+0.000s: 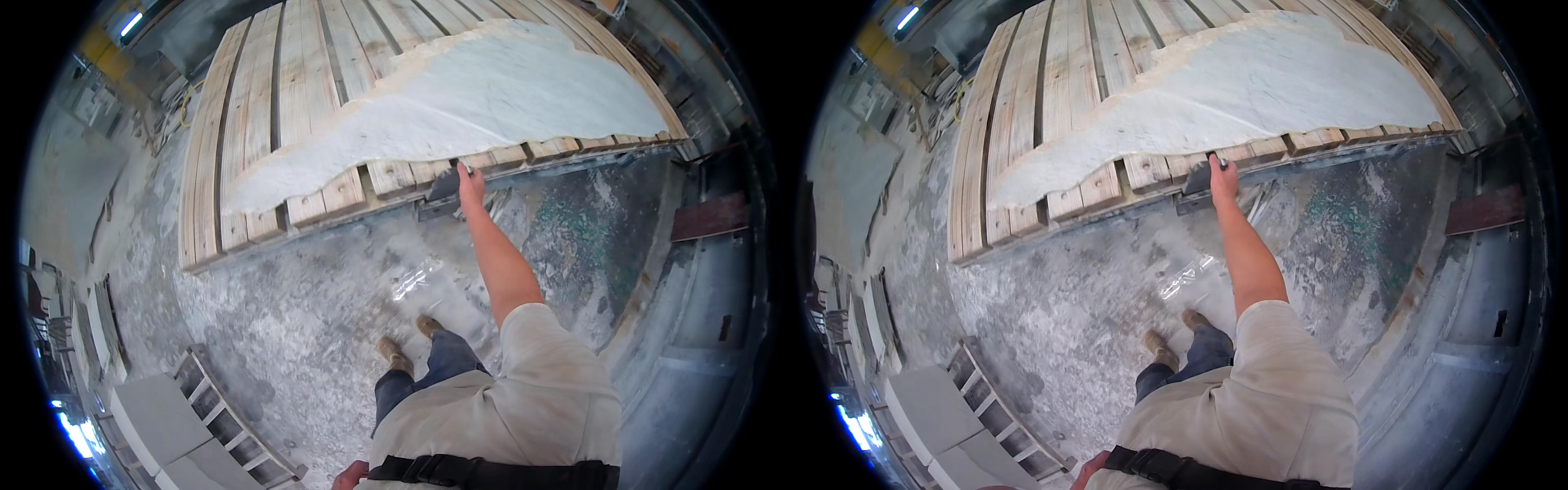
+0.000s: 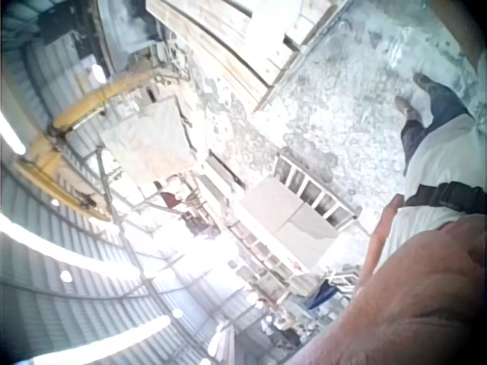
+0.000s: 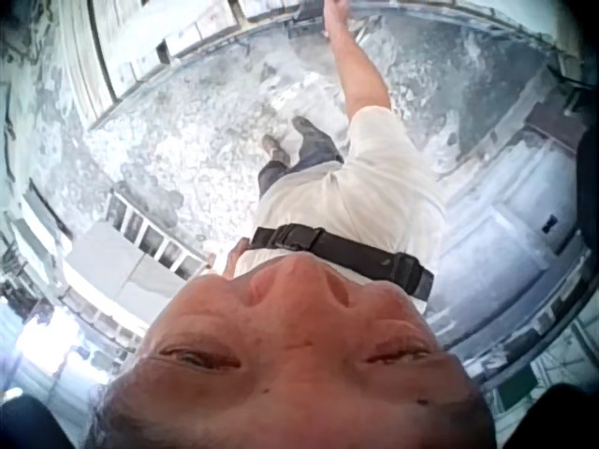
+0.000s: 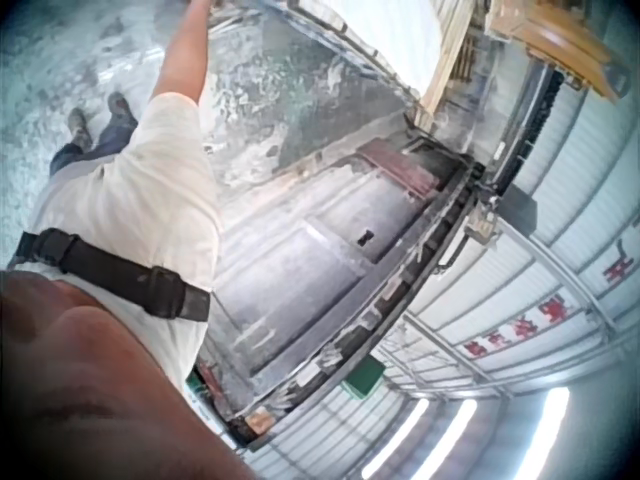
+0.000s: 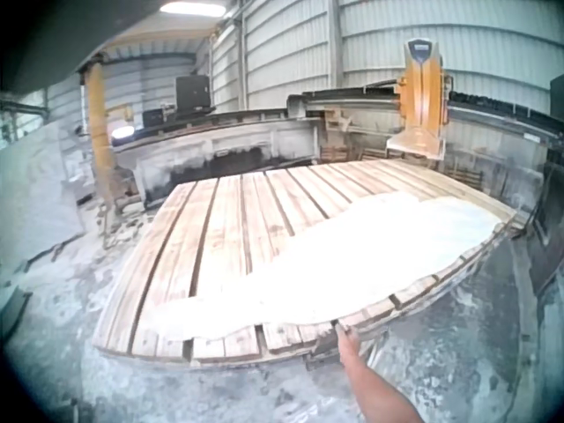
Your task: The person uses a handheld remote control to operate an overhead crane, lifting a large stone slab from a vertical position and placing it onto a wooden pallet. The person guides the slab with their hands during the lift and placement, then adjusts the camera headstrap.
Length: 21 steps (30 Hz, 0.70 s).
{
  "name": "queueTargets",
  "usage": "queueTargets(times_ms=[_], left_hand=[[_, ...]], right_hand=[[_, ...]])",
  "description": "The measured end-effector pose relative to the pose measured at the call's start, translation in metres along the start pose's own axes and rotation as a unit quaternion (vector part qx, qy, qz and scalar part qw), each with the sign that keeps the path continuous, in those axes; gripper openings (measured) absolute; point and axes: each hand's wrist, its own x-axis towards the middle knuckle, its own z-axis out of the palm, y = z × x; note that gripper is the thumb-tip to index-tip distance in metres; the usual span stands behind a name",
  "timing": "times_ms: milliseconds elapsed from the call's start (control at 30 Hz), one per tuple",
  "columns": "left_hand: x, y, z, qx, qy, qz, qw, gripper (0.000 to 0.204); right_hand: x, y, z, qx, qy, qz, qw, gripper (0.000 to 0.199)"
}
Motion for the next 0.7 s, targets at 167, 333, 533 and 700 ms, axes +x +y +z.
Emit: queueTargets(times_ms=[167,333,533,700], left_hand=[[0.028,-0.006,0.003,-0.034,0.003,0.013,0.999,0.025],[0.043,-0.031,-0.030,-0.033,-0.014,0.037,0.999,0.024],[0.041,-0.055,-0.058,-0.032,-0.028,0.044,0.998,0.023],[0.018,-0.087,-0.069,-0.049,-0.034,0.054,0.997,0.022]], right_hand=[[-0.013,-0.013,-0.021,-0.049,0.039,0.007,0.998,0.062],[-0.051,0.005,-0.034,-0.026,0.021,-0.089,0.995,0.048],[-0.104,0.011,-0.064,-0.057,0.049,-0.104,0.992,0.043],[-0.174,0.034,-0.120,-0.132,0.047,-0.007,0.990,0.050]])
